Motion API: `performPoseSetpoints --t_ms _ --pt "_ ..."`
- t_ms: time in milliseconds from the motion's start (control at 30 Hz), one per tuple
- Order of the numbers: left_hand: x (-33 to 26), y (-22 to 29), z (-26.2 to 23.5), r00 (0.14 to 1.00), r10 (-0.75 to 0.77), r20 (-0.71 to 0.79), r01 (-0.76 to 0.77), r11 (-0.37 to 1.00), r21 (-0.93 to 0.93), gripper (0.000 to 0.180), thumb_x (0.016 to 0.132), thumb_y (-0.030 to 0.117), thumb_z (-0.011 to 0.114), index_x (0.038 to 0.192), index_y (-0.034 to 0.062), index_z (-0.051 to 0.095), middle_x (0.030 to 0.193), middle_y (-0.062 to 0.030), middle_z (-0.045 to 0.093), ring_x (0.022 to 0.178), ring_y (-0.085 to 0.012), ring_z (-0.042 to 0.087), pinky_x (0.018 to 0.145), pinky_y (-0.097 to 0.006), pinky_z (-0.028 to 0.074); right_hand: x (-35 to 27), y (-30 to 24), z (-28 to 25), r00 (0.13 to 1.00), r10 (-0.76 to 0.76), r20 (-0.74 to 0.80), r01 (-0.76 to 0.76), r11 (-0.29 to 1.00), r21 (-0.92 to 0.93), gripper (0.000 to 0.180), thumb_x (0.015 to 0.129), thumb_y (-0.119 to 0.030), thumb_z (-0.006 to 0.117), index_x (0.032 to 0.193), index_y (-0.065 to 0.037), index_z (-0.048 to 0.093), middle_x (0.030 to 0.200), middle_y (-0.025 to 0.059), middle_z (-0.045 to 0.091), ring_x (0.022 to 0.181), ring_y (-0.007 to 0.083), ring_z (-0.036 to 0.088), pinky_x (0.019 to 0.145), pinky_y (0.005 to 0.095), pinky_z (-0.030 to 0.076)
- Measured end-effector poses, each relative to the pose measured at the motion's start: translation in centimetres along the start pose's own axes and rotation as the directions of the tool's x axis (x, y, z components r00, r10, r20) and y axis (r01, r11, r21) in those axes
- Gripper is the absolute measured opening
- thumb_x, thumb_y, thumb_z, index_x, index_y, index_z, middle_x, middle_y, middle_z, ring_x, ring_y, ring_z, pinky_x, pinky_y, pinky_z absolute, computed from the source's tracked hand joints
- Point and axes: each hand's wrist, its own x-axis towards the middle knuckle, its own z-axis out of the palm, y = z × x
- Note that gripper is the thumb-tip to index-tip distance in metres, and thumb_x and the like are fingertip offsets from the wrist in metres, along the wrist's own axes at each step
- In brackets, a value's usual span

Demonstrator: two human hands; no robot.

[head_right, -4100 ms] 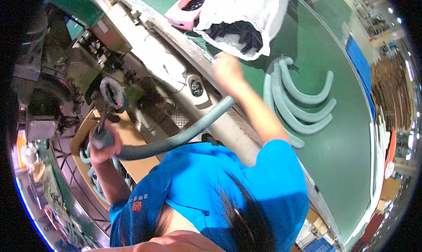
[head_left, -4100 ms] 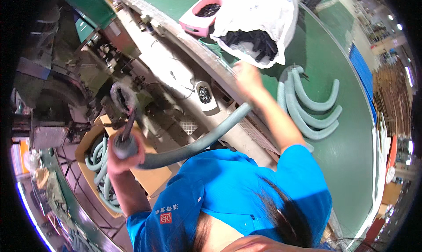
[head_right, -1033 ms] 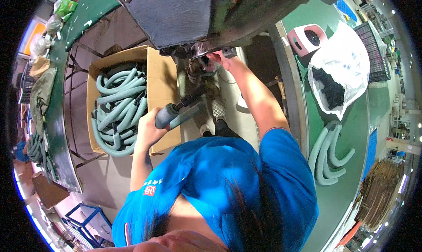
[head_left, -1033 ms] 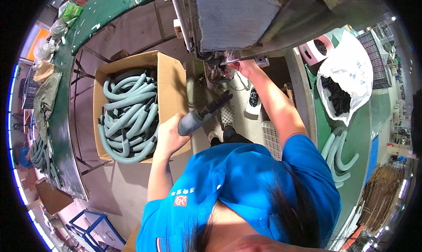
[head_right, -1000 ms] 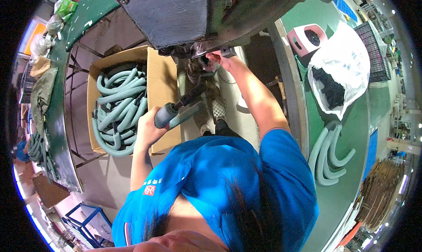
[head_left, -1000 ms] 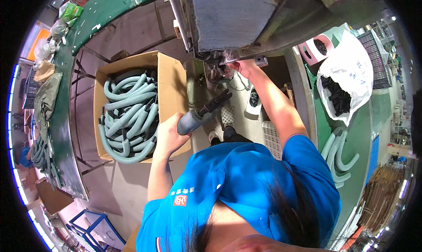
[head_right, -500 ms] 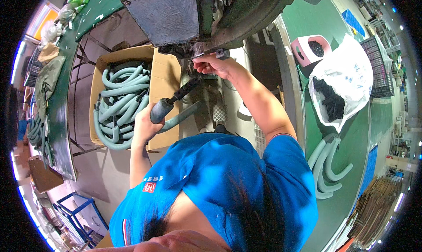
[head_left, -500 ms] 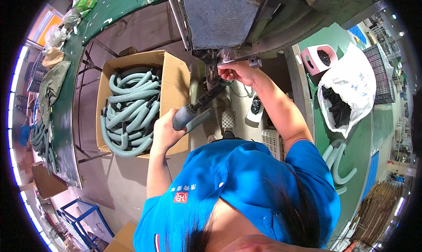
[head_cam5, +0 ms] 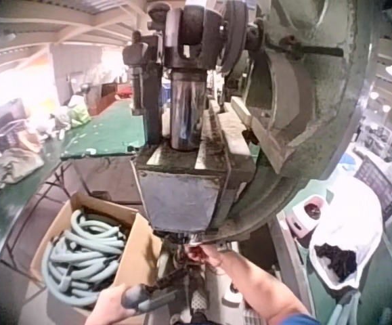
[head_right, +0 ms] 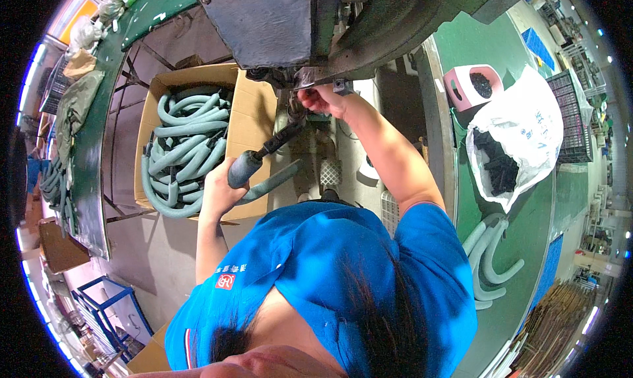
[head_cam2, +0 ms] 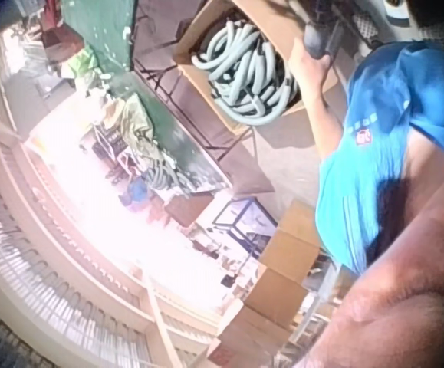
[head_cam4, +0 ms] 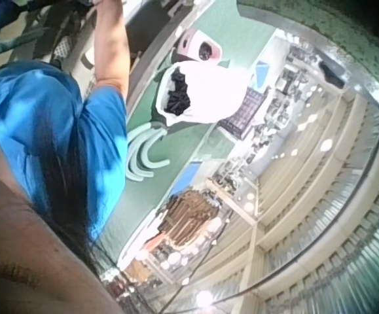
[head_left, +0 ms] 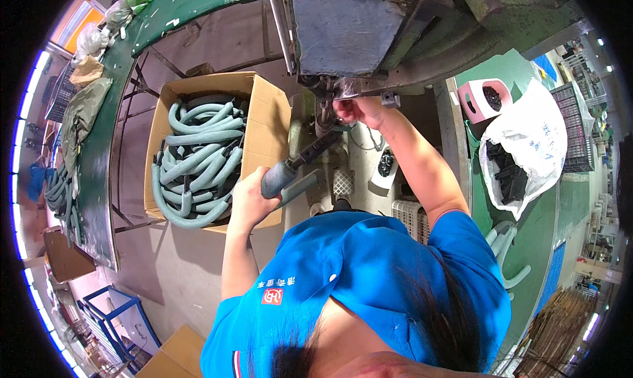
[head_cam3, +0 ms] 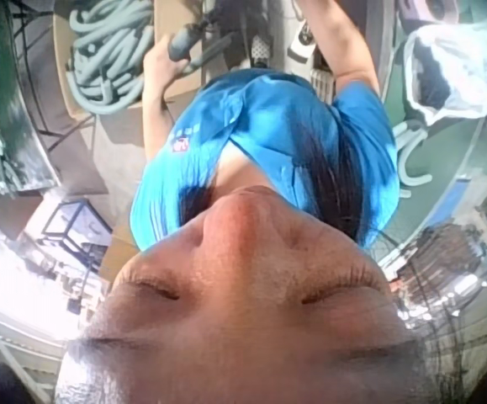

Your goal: The person repeatedly picks up a gray cable and a black connector, inserts the connector into the cable end, and places the assembled unit into a cardboard box. This process is repeated continuously throughout the clip.

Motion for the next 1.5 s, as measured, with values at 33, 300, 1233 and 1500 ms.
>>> performPoseSetpoints --t_ms 33,300,1233,1500 --pt "0.2 0.1 -0.1 1.000 -0.014 0.008 0.014 1.000 0.012 0.037 0.061 0.011 0.070 0.095 0.0056 0.058 0.083 -0.0172 0.063 0.080 -0.0356 0.062 0.070 -0.040 0.050 -0.2 -0.2 -1.0 0.999 -0.033 0.031 0.033 0.999 0.025 0.034 0.094 -0.038 0.048 0.073 -0.012 0.055 0.060 -0.0053 0.047 0.048 0.0053 0.042 0.044 0.0201 0.034" --pt "5.6 1.2 0.9 0.983 0.158 -0.093 -0.152 0.986 0.069 0.037 0.060 0.013 0.070 0.095 0.0056 0.059 0.085 -0.0169 0.063 0.082 -0.0359 0.062 0.070 -0.041 0.050 -3.4 0.5 1.8 0.963 -0.183 -0.200 0.082 0.899 -0.430 0.049 0.091 -0.052 0.049 0.099 -0.004 0.057 0.070 0.0023 0.054 0.069 0.0152 0.055 0.067 0.0293 0.046" --pt "12.2 -3.0 3.8 0.984 0.175 0.012 -0.175 0.979 0.105 0.037 0.063 0.015 0.071 0.097 0.0088 0.059 0.084 -0.0169 0.065 0.083 -0.0360 0.063 0.072 -0.042 0.050 3.0 4.4 -2.8 0.759 -0.609 -0.229 0.057 0.413 -0.909 0.039 0.091 -0.036 0.045 0.089 0.000 0.059 0.081 0.0116 0.060 0.076 0.0242 0.056 0.071 0.0385 0.046" --pt "13.8 -2.2 2.3 0.965 0.230 0.123 -0.246 0.960 0.134 0.036 0.065 0.017 0.068 0.098 0.0074 0.058 0.084 -0.0197 0.064 0.084 -0.0381 0.062 0.073 -0.044 0.050 0.8 2.8 -1.1 0.834 -0.311 -0.456 -0.056 0.774 -0.630 0.059 0.095 -0.049 0.036 0.077 0.002 0.059 0.066 0.0117 0.059 0.063 0.0247 0.056 0.063 0.0412 0.045"
